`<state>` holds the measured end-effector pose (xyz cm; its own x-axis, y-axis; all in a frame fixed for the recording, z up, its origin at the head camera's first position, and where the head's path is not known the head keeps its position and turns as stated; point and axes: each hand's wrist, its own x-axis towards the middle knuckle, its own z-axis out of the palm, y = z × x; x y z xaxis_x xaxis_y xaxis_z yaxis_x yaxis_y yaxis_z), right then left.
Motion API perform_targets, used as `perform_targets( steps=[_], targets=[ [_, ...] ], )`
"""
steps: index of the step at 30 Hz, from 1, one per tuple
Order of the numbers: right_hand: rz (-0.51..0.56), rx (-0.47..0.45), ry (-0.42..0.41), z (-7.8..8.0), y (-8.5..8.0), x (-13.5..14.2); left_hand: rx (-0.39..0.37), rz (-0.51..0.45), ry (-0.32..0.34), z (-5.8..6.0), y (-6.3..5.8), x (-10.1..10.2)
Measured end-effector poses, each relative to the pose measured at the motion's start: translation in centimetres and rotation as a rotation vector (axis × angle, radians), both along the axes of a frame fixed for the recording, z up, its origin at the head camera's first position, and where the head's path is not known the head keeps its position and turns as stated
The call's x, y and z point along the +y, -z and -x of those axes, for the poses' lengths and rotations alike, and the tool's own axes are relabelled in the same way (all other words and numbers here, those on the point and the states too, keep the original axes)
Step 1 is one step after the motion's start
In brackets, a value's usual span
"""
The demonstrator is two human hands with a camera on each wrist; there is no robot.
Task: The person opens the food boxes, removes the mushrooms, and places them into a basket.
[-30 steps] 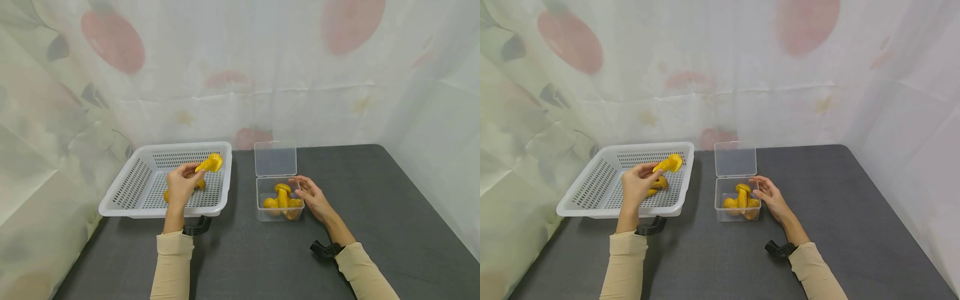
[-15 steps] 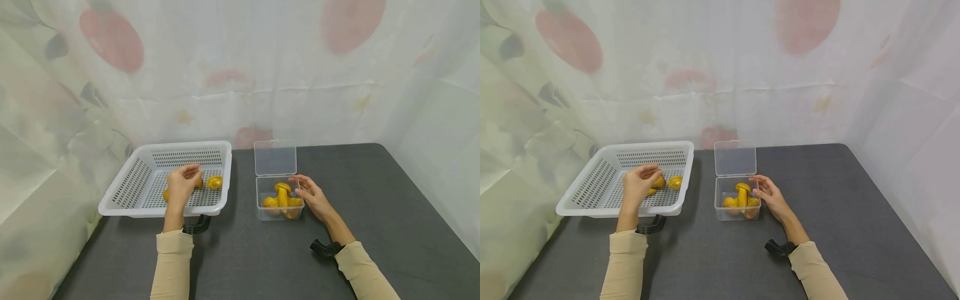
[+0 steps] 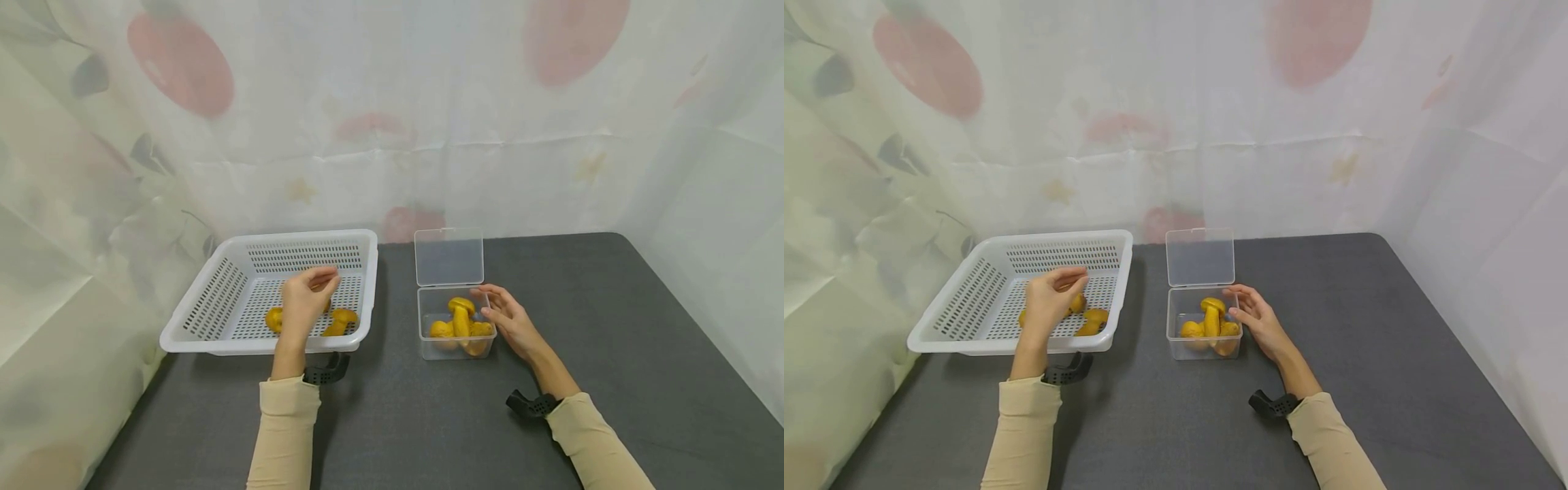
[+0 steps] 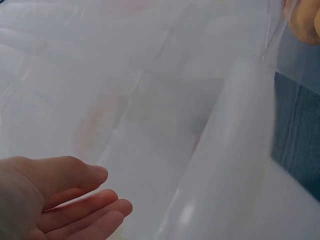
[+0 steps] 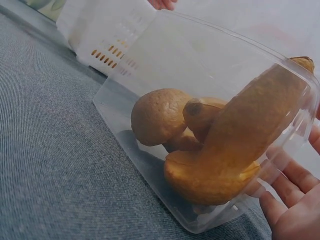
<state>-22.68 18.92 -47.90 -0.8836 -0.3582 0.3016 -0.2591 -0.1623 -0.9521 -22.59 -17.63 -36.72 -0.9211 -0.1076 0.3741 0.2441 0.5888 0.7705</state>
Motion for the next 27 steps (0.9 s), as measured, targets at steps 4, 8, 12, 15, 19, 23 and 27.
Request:
perform_targets(
  steps=[4, 8, 12, 15, 19, 23, 27],
  targets=[
    [-0.003, -0.007, 0.008, 0.0, -0.1, 0.0, 0.018, 0.014, 0.041, -0.4, -0.5, 0.7],
    [0.001, 0.007, 0.004, 0.0, -0.2, -0.1, 0.010, -0.013, 0.105, -0.7, -0.8, 1.4],
    [0.009, 0.018, -0.007, -0.1, -0.3, -0.2, -0.008, -0.040, 0.155, -0.9, -0.8, 2.1],
    [0.007, 0.020, -0.009, -0.1, -0.3, -0.1, -0.014, -0.048, 0.187, -0.9, -0.7, 2.7],
    [0.006, 0.022, -0.012, -0.1, -0.3, -0.1, 0.003, -0.034, 0.212, -1.0, -0.6, 3.4],
    [0.013, 0.020, -0.018, 0.0, -0.2, -0.1, 0.034, -0.004, 0.236, -1.1, -0.3, 4.2],
    [0.013, 0.020, -0.015, 0.0, -0.2, -0.1, 0.040, 0.021, 0.276, -1.3, -0.2, 5.3]
  ],
)
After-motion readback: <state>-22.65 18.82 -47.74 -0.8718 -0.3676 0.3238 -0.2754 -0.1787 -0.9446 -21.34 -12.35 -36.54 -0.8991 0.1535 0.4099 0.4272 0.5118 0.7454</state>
